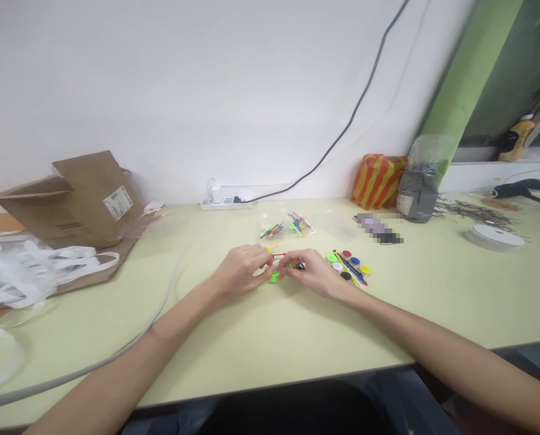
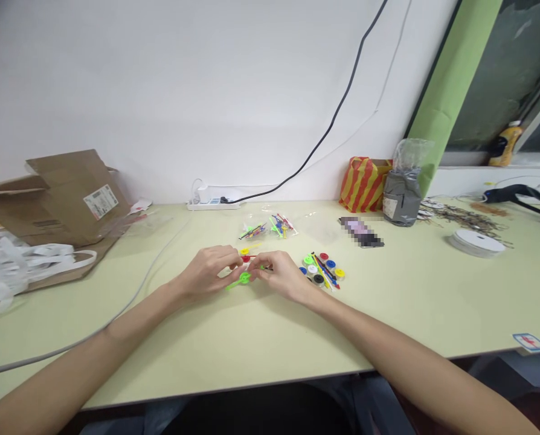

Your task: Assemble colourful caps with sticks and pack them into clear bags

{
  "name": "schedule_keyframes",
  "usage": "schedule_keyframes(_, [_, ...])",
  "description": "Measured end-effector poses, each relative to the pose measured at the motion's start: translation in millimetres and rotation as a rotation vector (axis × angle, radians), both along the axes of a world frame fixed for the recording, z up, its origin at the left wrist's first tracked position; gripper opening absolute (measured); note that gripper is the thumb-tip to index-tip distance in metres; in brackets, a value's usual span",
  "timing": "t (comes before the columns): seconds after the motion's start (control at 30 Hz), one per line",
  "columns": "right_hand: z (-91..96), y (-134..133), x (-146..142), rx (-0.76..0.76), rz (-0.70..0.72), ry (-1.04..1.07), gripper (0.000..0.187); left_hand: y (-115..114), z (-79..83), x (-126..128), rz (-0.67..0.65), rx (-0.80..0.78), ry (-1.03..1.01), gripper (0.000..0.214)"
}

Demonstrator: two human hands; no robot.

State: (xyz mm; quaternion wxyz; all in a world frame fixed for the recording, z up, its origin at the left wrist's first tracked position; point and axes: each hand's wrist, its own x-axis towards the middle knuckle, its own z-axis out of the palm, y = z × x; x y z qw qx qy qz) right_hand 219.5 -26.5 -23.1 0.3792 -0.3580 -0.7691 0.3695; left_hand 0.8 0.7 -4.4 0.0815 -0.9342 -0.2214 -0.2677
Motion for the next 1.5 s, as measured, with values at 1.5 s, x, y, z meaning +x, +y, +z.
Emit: schedule_keyframes(1.5, [46.7,22.3,80.6,-0.093,0.016,-0.808,0.004,0.4,-13.2,7.4,0.030,-0.179,0.085,0.006])
